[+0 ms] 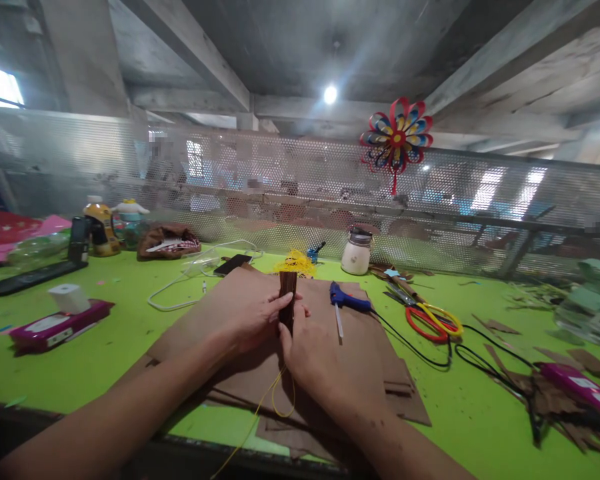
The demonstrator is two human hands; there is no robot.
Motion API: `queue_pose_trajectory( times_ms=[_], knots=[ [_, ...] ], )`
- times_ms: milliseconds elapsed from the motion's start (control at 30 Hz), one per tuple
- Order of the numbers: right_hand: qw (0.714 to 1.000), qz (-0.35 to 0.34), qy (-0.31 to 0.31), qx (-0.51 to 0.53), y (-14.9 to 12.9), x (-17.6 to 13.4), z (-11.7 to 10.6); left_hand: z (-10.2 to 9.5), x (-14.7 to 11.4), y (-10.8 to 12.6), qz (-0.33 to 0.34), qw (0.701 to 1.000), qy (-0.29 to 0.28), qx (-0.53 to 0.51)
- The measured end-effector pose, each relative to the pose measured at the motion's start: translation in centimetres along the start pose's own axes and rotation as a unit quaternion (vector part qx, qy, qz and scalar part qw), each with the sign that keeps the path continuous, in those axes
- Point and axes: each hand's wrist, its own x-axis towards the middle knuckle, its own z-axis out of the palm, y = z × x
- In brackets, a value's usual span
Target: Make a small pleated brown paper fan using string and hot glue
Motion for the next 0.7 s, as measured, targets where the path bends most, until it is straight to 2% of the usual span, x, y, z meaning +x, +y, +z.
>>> queue_pose_trajectory(
  times_ms=[167, 300, 400, 700],
  knots=[
    [0.998, -0.012, -0.014, 0.058, 0.5, 0.4, 0.1, 0.1, 0.0, -0.2, 0.015, 1.000, 0.012, -0.002],
    [0.987, -0.055, 0.021, 0.148, 1.5, 1.1, 1.2, 0.0, 0.2, -0.6, 0.033, 0.999, 0.011, -0.021],
    [0.981, -0.061, 0.036, 0.182, 2.0, 1.6, 1.9, 0.0, 0.4, -0.9, 0.049, 0.998, 0.005, -0.027],
    [0.989, -0.033, 0.044, 0.139, 1.7, 1.4, 1.7, 0.5, 0.3, -1.0, 0.066, 0.996, 0.053, -0.002]
  ],
)
